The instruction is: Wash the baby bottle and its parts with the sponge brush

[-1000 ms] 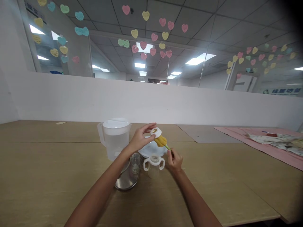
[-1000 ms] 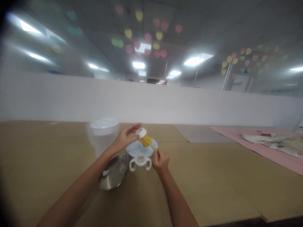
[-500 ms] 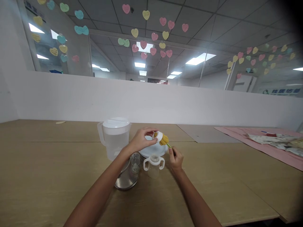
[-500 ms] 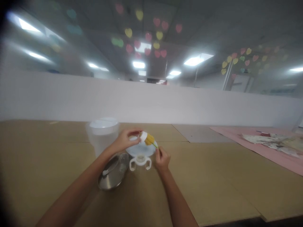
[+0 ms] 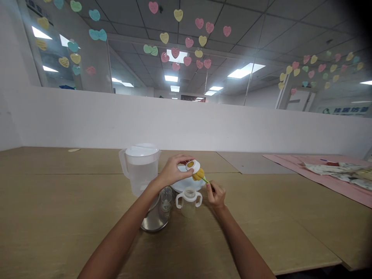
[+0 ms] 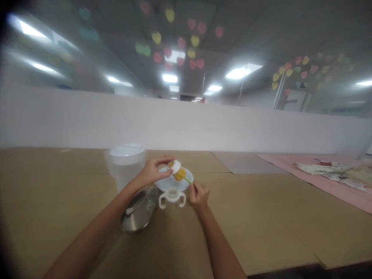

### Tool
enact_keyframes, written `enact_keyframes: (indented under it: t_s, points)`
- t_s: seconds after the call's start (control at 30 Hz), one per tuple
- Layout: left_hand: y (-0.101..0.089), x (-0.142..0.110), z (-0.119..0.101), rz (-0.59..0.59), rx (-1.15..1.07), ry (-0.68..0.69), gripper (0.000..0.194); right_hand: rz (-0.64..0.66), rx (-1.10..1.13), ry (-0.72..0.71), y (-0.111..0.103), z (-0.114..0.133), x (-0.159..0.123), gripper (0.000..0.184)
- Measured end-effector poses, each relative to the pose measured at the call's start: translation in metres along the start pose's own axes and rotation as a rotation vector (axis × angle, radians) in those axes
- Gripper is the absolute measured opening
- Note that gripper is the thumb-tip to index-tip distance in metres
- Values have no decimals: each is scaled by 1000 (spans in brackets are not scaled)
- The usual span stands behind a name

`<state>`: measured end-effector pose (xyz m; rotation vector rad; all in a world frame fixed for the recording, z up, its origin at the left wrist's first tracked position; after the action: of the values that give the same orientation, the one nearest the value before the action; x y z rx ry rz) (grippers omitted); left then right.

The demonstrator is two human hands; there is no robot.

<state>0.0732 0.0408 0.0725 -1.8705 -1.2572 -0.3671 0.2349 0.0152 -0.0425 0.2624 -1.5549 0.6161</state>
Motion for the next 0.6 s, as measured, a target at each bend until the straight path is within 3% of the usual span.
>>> enact_keyframes:
  t_s: [0.2,0.47,0.6]
  points:
    - [-3,0,-2,-19,6,5,32,-47,60,8,-2,4,-1,26]
    - [0,3,11,13,-76,-41,35,-168,300,312,3,-12,-9,31]
    - [2,3,12,17,-43,-67,37,-176,342,382,6,-21,-11,32]
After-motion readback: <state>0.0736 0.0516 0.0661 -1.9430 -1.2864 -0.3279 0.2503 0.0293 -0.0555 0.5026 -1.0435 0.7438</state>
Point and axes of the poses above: each hand's wrist, its own x-axis towards the middle knuckle, its own y-axis out of the palm, z = x × y, the point moved 9 cm from there along x, towards the middle knuckle, and after that the axes turned 9 degrees about -y, right-handed, at the moved point
